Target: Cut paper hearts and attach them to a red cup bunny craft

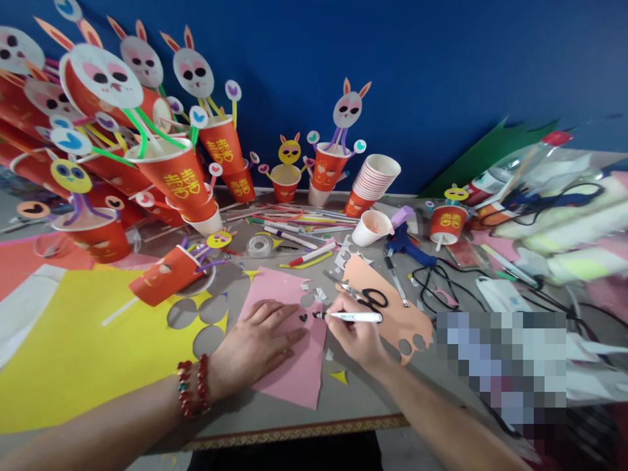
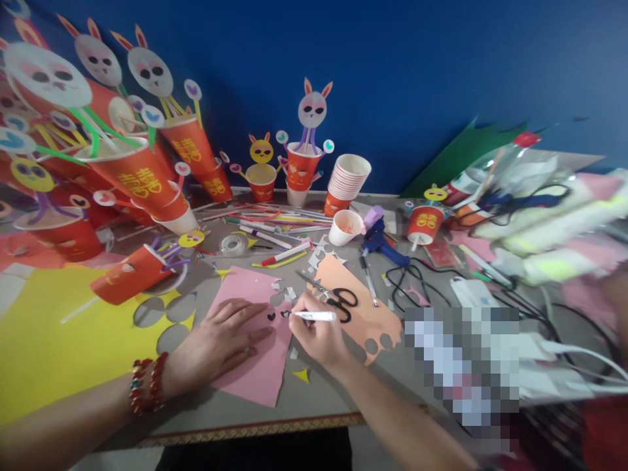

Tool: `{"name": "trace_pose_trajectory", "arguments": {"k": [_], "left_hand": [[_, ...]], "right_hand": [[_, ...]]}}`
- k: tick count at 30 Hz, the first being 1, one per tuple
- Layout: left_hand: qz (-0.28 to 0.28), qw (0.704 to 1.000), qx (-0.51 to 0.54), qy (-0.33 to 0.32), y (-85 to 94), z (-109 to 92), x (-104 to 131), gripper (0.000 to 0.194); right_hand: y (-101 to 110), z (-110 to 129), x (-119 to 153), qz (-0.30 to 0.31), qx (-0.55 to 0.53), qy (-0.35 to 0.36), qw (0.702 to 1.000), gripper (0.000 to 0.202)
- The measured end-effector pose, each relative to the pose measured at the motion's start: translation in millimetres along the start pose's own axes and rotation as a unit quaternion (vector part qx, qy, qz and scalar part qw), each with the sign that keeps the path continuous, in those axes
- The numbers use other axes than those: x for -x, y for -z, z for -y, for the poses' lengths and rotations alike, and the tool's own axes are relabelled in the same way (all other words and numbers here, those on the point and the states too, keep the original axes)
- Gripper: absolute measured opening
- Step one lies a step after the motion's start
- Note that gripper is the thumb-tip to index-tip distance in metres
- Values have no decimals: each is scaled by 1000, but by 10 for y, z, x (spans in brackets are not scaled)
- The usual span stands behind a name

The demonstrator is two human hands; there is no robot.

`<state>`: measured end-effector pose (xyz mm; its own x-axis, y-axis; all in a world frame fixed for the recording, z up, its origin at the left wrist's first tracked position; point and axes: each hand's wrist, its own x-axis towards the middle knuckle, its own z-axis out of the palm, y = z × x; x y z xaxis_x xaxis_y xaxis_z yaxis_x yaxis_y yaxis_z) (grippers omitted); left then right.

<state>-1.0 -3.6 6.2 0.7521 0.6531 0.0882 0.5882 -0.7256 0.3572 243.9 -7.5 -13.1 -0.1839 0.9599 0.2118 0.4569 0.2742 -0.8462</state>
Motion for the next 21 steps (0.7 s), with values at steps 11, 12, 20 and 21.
{"name": "trace_pose_trajectory", "arguments": {"k": [11,12,20,21], "left_hand": [[10,1000,3,1,-13,7,-2,36],[10,1000,3,2,-12,7,-1,36],[7,1000,5,-2,-12,14,11,36],[8,1000,6,-1,-11,14,11,36]], "right_hand": [[-13,-11,1,-4,-3,2,1000,18],[-10,-7,1,-5,-2,2,1000,18],[-11,-8,4,-9,-8,1,1000,19],[-14,-9,2,-11,-9,3,1000,19]]}}
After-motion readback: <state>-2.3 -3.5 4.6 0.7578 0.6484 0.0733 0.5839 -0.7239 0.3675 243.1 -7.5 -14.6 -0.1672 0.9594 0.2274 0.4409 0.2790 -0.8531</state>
